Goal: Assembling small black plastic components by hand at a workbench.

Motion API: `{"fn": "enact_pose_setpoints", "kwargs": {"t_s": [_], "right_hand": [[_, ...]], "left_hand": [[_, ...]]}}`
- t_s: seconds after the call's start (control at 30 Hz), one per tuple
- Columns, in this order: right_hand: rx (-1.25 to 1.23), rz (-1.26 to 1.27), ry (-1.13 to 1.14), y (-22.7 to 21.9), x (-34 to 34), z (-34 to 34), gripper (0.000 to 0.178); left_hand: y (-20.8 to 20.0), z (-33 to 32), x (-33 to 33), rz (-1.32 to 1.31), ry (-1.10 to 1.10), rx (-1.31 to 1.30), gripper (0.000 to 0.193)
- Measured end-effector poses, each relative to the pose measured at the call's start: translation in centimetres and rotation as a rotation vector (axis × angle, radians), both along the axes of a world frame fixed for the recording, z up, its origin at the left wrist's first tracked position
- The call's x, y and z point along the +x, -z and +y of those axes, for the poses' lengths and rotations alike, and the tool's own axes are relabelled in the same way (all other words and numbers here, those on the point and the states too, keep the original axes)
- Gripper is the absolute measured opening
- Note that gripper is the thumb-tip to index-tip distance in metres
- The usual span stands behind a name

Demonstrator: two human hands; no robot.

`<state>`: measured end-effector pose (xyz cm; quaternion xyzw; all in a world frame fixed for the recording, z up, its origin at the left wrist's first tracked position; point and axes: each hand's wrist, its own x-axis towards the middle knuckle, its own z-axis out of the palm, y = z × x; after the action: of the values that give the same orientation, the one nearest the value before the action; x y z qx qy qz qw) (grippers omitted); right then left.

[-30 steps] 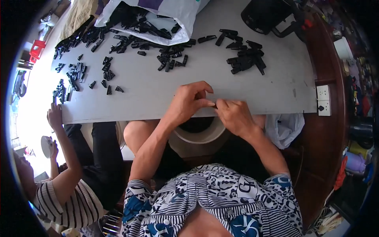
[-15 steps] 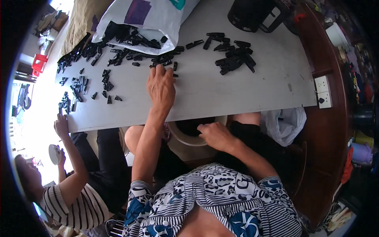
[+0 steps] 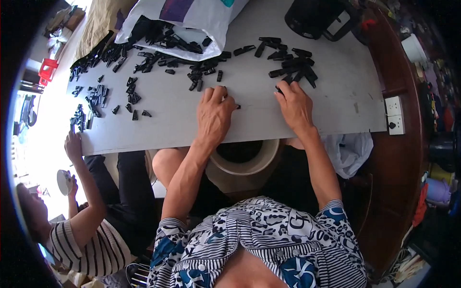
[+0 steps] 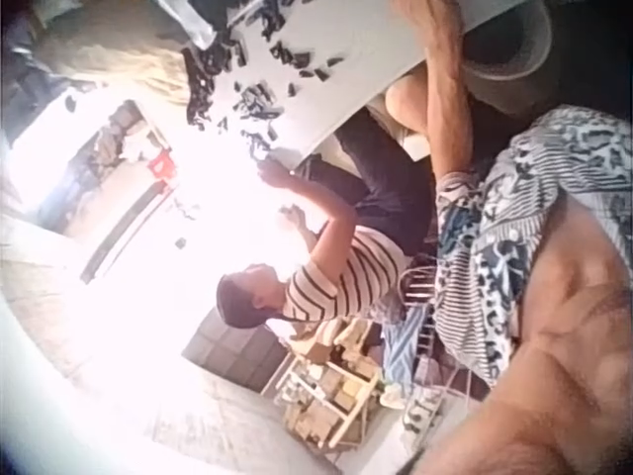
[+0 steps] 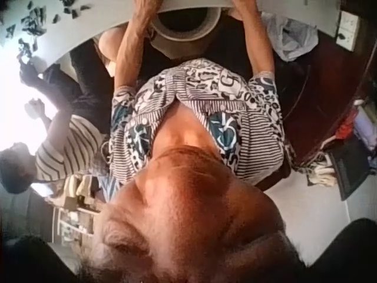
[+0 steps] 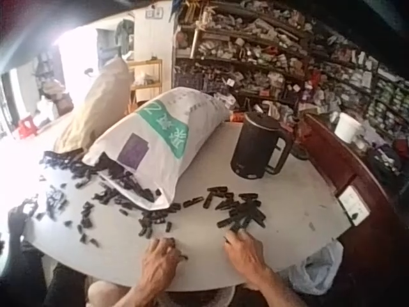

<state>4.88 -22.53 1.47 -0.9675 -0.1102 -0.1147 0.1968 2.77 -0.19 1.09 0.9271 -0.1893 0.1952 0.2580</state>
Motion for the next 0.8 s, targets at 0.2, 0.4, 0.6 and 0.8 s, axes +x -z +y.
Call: {"fn": "enact_pose_setpoints", "kwargs": {"t_s": [0.2,0.4,0.6,0.8], "right_hand": [[-0.032,-0.021,0.038,0.7,-1.2,-0.2,0.021],[0.109,-0.035,0.013,0.9,-1.9,-1.0,0.020],[0.065,-0.059,0.033,0.5,-1.1,-0.4,0.018],[-0.088,-0.002,0.151,0.5,-1.4,-1.0,0.023]], "left_hand": [[-0.3,-0.1,-0.4,0.007,0.021,-0.006,0.019],[-0.8,0.3,-0.9,0.025,0.004,-0.059,0.033],[0.0,0.1,-1.1,0.124,-0.020,-0.002,0.030],[0.1,-0.5,-1.2,0.143,-0.035,-0.045,0.026]]}}
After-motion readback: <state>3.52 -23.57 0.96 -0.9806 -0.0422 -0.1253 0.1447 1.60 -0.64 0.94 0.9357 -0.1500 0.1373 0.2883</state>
